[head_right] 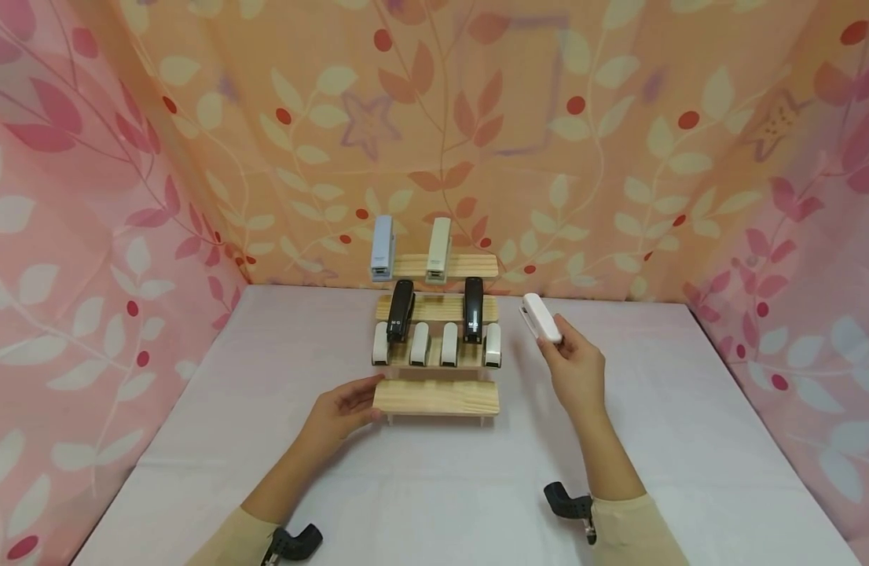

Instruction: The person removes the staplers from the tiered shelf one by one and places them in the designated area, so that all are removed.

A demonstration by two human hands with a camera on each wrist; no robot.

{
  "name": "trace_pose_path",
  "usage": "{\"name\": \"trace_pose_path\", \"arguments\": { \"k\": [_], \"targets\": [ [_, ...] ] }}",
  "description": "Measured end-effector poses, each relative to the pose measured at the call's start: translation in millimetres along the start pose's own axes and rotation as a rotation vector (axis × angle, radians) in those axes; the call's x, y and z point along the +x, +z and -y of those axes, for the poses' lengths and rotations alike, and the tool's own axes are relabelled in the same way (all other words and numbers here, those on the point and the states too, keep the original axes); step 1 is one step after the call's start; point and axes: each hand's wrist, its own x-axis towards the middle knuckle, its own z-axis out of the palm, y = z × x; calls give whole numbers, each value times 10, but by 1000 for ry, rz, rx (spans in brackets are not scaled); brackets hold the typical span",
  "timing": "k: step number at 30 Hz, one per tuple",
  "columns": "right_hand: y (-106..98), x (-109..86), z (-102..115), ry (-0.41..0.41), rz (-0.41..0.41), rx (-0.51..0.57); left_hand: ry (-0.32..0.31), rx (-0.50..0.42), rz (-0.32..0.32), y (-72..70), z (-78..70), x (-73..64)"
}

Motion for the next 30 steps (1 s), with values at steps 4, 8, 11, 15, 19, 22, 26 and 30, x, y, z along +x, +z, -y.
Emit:
{"name": "trace_pose_path", "arguments": {
  "k": [4, 8, 11, 15, 19, 22, 26, 30],
  "targets": [
    [41, 18, -108, 28, 4, -20, -10, 10, -2, 0, -2, -6],
    [63, 18, -171, 60, 4, -45, 7, 10, -2, -1, 14, -8],
    [64, 15, -202, 81, 9, -57, 14, 10, -2, -4, 22, -6],
    [50, 21, -257, 109, 44, -74, 7, 11, 0, -1, 17, -2],
    [30, 34, -319, 140, 83, -84, 0, 11, 4, 2, 0, -7],
    [33, 39, -372, 150, 92, -82, -3, 9, 5, 2, -2, -13],
    [62, 40, -441, 160, 93, -91, -7, 10, 4, 3, -9, -14],
    [94, 34, -500, 176, 100, -116, -10, 13, 3, 4, -13, -8]
  ]
}}
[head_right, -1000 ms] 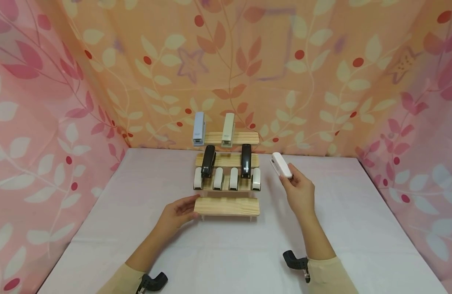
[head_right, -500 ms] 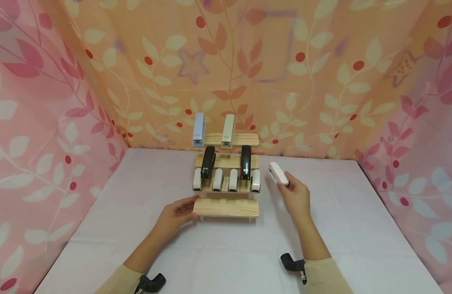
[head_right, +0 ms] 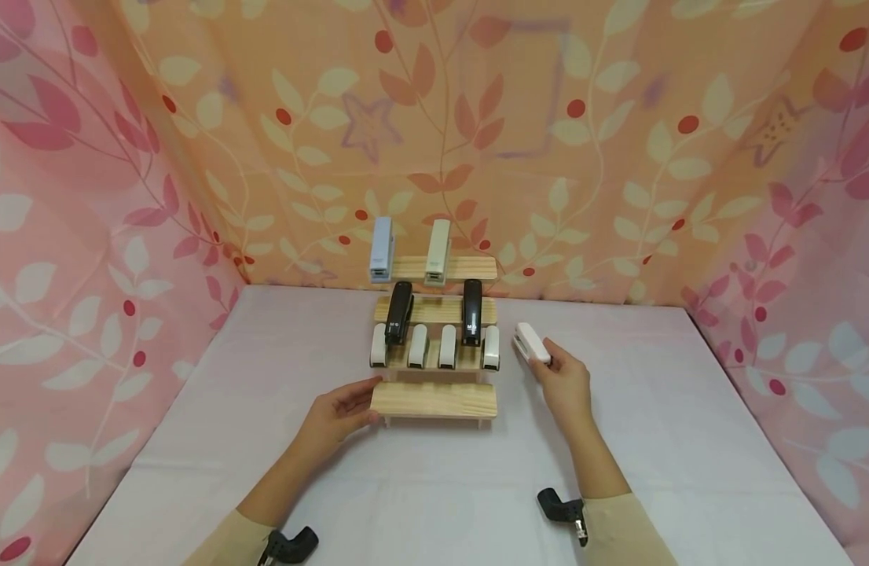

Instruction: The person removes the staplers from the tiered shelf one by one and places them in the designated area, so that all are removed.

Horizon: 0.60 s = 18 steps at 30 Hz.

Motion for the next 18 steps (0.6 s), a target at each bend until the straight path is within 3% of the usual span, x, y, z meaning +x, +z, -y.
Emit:
{"name": "trace_pose_path", "arguments": {
  "k": [8, 18],
  "targets": [
    [55, 13, -74, 31, -14, 0, -11, 5, -10, 2, 5, 8],
    [122, 8, -112, -22, -52, -23, 15, -1, -10, 1, 27, 7]
  ]
}}
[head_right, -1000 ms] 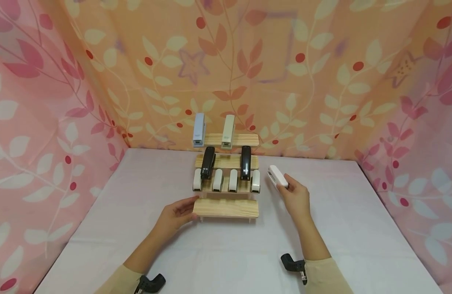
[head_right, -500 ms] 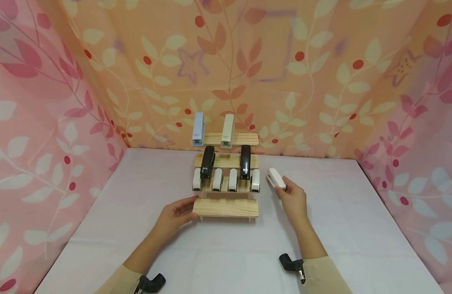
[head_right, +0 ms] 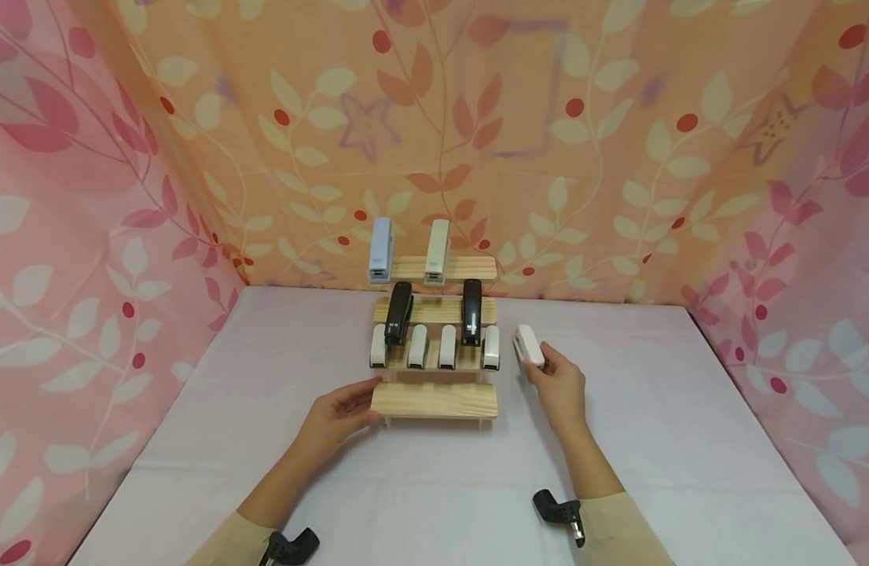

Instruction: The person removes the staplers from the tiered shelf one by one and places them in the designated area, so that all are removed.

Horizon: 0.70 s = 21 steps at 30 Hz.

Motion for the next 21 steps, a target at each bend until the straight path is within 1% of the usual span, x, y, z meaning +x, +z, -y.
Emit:
{"name": "trace_pose_path", "arguments": {
  "k": [5, 9, 11, 15, 21],
  "targets": [
    [27, 11, -57, -56, 6, -106, 13, 9, -2, 1, 1, -2],
    [52, 16, -96, -107, 2, -192, 0, 8, -7, 4, -2, -3],
    [63, 18, -105, -121, 3, -216, -10, 9, -11, 5, -5, -4],
    [82, 25, -118, -137, 13, -253, -15, 11, -11, 5, -21, -4],
    [103, 20, -135, -136, 10, -295, -16, 14, -3, -1, -23, -5]
  ]
}}
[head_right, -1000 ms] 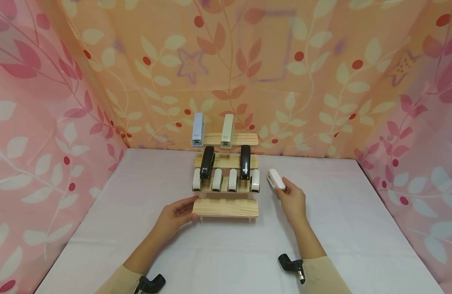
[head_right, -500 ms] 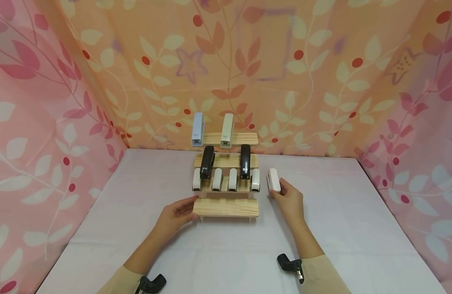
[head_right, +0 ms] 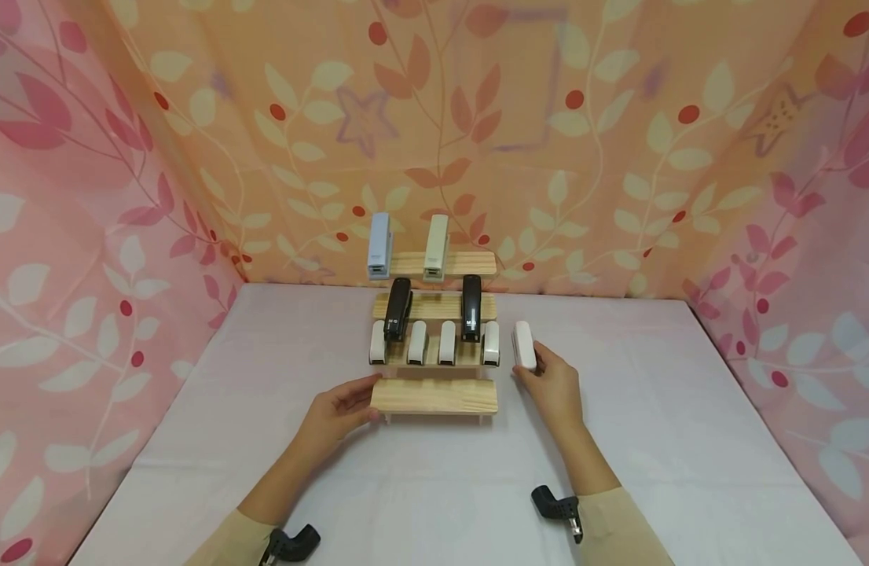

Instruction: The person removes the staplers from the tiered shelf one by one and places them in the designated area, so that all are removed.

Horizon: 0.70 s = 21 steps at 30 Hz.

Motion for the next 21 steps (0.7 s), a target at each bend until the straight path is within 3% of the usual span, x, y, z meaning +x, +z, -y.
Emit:
{"name": "trace_pose_path", "arguments": {
  "k": [7, 15, 21],
  "targets": [
    [-44, -15, 49, 11, 30, -4, 7, -17, -3, 3, 20, 8],
    [-216, -16, 160, 72, 138, -6, 23, -12, -9, 8, 33, 1],
    [-431, -40, 306, 23, 68, -132, 9, -2, -16, 16, 34, -3]
  ]
}}
